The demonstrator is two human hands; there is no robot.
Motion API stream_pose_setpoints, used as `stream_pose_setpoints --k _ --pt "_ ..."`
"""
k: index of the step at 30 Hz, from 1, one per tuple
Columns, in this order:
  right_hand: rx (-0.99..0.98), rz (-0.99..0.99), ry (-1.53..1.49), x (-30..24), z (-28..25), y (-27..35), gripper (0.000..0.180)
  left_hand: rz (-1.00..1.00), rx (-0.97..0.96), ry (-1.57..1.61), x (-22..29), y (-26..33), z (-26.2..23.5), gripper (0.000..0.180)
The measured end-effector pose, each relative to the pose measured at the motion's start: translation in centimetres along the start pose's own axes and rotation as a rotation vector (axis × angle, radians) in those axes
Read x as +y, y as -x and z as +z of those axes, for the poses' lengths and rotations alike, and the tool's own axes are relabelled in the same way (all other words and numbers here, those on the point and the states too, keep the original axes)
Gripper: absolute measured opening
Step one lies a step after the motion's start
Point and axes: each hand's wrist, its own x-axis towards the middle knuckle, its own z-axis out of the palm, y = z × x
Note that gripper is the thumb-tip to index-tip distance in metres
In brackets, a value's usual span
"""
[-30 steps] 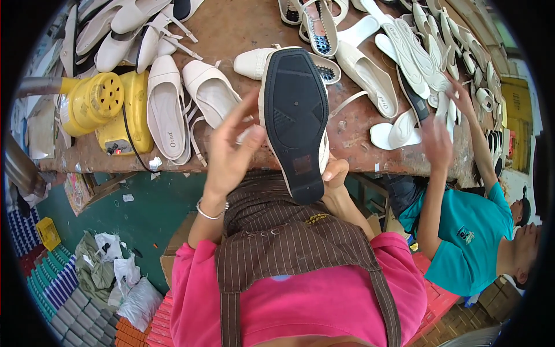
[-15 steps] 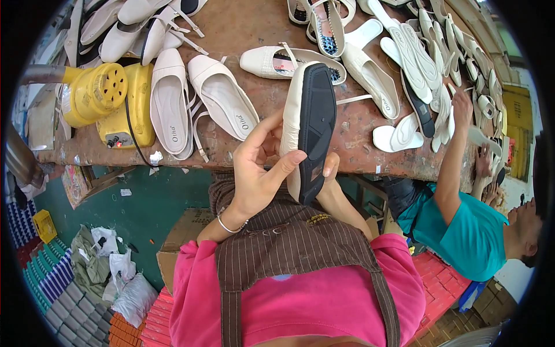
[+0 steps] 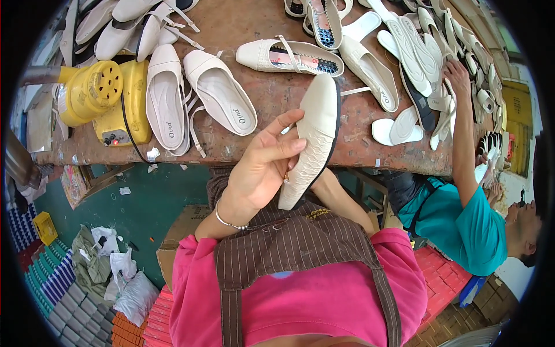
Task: Assembling shoes by inserting insoles and using a fixed heat gun for finishing and shaping.
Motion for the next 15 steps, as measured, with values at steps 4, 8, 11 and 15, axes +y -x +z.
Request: stream_pose_setpoints --k 4,8,11,15 --pt "0.379 -0.213 0.601 1.3 0.6 -0.2 0.023 -0.040 0.033 0.134 -0.6 -0.4 0.1 0.030" --pt "0.765 0.216 0.435 0.7 1.1 -0.4 0.023 0.114 0.009 0.051 -1.4 -0.8 -0.8 0.030" --pt "0.648 0.247 0.443 2.0 -4.7 1.2 0.025 0.193 0.023 0.064 -2.1 -0.8 -0.5 0.032" --pt "0.569 0.235 0.413 2.4 -5.1 1.1 0.025 0.286 -0.017 -0.055 -1.9 -0.9 -0.3 0.039"
